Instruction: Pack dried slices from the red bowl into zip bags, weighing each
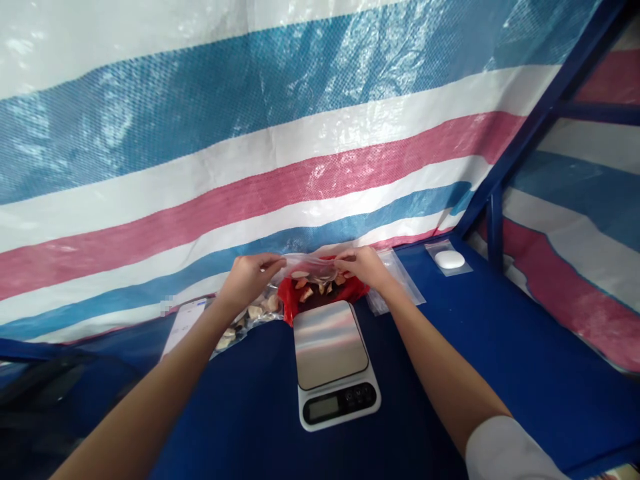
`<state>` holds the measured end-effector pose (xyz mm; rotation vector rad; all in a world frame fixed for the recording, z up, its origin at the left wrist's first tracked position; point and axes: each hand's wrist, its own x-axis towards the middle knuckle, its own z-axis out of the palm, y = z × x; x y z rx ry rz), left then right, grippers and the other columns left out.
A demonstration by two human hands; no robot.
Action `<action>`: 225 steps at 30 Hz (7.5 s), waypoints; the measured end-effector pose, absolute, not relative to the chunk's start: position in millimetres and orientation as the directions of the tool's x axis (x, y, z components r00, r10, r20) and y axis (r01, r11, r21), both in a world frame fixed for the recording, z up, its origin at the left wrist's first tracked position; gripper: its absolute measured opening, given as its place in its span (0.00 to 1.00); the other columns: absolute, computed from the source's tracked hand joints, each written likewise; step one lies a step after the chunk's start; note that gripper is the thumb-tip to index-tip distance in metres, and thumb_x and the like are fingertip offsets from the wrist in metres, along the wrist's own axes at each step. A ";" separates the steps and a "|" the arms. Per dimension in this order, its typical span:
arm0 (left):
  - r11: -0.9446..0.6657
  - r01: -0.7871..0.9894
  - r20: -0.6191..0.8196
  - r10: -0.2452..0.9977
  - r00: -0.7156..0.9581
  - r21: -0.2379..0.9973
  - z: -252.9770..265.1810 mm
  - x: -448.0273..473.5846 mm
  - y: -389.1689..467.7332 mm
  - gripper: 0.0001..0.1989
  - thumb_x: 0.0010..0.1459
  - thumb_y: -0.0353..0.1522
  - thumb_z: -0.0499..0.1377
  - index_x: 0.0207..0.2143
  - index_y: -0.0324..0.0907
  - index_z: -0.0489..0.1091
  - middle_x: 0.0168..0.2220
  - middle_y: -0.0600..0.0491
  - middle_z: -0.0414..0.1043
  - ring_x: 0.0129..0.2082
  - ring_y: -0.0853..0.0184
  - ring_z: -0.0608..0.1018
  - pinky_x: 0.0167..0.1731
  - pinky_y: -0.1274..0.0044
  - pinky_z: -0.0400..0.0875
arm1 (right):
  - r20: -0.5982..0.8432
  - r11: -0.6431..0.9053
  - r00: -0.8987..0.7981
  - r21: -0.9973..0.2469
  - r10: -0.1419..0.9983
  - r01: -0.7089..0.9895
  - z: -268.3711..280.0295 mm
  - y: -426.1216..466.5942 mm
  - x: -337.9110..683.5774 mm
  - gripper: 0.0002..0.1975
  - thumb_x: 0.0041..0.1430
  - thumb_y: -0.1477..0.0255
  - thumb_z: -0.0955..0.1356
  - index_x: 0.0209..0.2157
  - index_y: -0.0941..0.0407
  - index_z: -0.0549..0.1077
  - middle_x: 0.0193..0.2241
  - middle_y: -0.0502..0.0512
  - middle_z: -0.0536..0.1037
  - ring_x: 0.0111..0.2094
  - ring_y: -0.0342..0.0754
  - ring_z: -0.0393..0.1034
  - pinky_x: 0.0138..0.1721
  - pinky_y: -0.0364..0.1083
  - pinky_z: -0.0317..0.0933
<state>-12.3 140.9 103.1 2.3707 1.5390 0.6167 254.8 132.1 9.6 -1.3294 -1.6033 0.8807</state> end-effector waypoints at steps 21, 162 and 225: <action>-0.390 0.742 0.349 0.911 0.222 0.545 103.0 -16.2 130.3 0.16 0.60 0.45 0.58 0.34 0.45 0.80 0.33 0.51 0.83 0.34 0.61 0.82 0.38 0.74 0.73 | 0.095 0.140 -0.160 -0.945 0.983 0.295 1.5 128.0 234.9 0.07 0.56 0.70 0.71 0.29 0.55 0.83 0.22 0.51 0.80 0.22 0.44 0.73 0.25 0.42 0.71; -0.718 0.685 0.206 0.694 0.690 0.126 -4.8 179.9 24.7 0.11 0.66 0.33 0.55 0.42 0.37 0.75 0.44 0.40 0.76 0.47 0.53 0.77 0.49 0.64 0.72 | 0.412 0.299 -0.139 -0.353 0.901 0.887 9.2 94.1 390.4 0.14 0.64 0.63 0.68 0.49 0.49 0.80 0.47 0.55 0.83 0.44 0.57 0.80 0.50 0.52 0.70; -0.305 0.947 0.247 0.930 0.273 0.104 -32.4 -40.5 -10.8 0.27 0.68 0.42 0.50 0.64 0.41 0.66 0.68 0.42 0.59 0.68 0.47 0.62 0.66 0.53 0.55 | 0.295 0.389 -0.332 -0.159 0.896 0.908 -51.6 -13.6 299.1 0.23 0.72 0.61 0.59 0.62 0.52 0.69 0.68 0.55 0.62 0.69 0.57 0.56 0.68 0.61 0.51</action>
